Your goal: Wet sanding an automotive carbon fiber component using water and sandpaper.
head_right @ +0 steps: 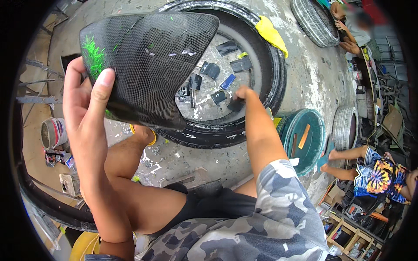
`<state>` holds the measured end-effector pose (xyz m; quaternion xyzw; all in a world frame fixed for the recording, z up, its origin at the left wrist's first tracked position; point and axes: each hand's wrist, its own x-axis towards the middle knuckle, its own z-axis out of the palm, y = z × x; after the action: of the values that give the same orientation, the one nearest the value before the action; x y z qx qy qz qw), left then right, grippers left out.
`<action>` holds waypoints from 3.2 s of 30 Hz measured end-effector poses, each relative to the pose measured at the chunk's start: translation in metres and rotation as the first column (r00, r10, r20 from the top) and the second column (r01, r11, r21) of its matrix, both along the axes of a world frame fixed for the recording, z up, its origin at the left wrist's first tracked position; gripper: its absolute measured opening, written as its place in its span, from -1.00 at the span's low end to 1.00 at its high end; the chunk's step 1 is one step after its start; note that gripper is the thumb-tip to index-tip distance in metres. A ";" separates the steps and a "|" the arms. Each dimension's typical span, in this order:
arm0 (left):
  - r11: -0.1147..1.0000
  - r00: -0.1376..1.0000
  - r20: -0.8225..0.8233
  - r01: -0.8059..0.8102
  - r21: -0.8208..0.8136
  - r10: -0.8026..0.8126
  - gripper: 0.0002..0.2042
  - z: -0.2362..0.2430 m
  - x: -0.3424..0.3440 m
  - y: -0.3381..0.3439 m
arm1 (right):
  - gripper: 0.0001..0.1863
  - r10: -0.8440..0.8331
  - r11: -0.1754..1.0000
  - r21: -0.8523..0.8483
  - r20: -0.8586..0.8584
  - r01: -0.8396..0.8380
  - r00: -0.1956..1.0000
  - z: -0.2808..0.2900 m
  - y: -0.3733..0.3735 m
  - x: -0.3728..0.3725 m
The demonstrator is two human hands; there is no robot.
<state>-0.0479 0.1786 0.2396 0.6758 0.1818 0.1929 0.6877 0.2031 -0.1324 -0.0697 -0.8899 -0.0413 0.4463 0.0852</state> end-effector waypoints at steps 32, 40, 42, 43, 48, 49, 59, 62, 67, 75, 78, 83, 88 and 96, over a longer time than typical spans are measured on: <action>0.998 0.994 0.104 0.028 -0.056 -0.022 -0.78 -0.005 0.014 -0.008 | -0.69 -0.309 0.575 0.814 0.117 0.088 0.944 0.082 -0.013 -0.036; 0.975 0.969 0.117 0.211 0.061 -0.217 -0.78 -0.018 0.010 -0.041 | -0.58 -0.274 -0.439 0.717 -0.680 0.541 0.680 0.156 -0.110 -0.144; 0.966 0.957 0.132 0.258 0.012 -0.257 -0.77 -0.016 0.008 -0.049 | -0.63 -0.264 -0.595 0.612 -0.761 0.521 0.592 0.148 -0.112 -0.169; 0.955 0.947 0.141 0.295 -0.028 -0.288 -0.76 -0.015 0.006 -0.050 | -0.65 -0.254 -0.636 0.576 -0.785 0.513 0.566 0.144 -0.110 -0.179; 0.966 0.951 0.177 0.260 -0.004 -0.255 -0.71 -0.021 0.010 -0.054 | -0.66 -0.127 -0.728 0.429 -0.851 0.534 0.510 0.121 -0.109 -0.210; 0.968 0.955 0.161 0.246 0.047 -0.250 -0.68 -0.023 0.012 -0.054 | -0.66 -0.113 -0.756 0.387 -0.872 0.529 0.477 0.120 -0.107 -0.215; 0.944 0.956 0.045 0.278 0.180 -0.290 -0.73 -0.036 0.015 -0.055 | -0.63 -0.360 -0.612 0.599 -0.792 0.516 0.492 0.111 -0.094 -0.243; 0.932 0.947 0.060 0.298 0.205 -0.316 -0.73 -0.050 0.019 -0.061 | -0.65 -0.559 -0.520 0.737 -0.676 0.432 0.481 0.122 -0.107 -0.234; 0.890 0.928 -0.009 0.361 0.277 -0.374 -0.53 -0.057 0.014 -0.074 | -0.68 -0.814 -0.416 0.895 -0.445 0.162 0.374 0.164 -0.155 -0.211; 0.758 0.916 -0.103 0.381 0.530 -0.388 -0.57 -0.068 0.010 -0.103 | -0.83 -0.979 -0.055 0.942 -0.116 0.332 0.166 0.130 -0.249 -0.176; 0.739 0.890 -0.126 0.437 0.513 -0.439 -0.58 -0.078 0.008 -0.102 | -0.76 -0.916 0.087 0.713 -0.217 0.696 0.337 0.065 -0.270 -0.163; 0.683 0.840 -0.224 0.535 0.498 -0.494 -0.63 -0.060 0.008 -0.114 | -0.82 -0.851 0.497 0.638 0.226 0.588 0.474 0.027 -0.295 -0.165; 0.704 0.847 -0.160 0.514 0.490 -0.507 -0.65 -0.072 0.017 -0.114 | -0.75 -0.716 0.696 0.479 0.511 0.535 0.475 0.035 -0.293 -0.164; 0.797 0.805 -0.068 0.593 0.116 -0.589 -0.69 -0.069 0.008 -0.123 | -0.73 -0.760 0.639 0.612 0.410 0.467 0.503 0.039 -0.275 -0.167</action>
<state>-0.0397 0.0559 0.1707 0.7451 -0.0414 -0.0291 0.6650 0.0363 -0.4074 -0.0302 -0.8948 0.1648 0.0331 0.4136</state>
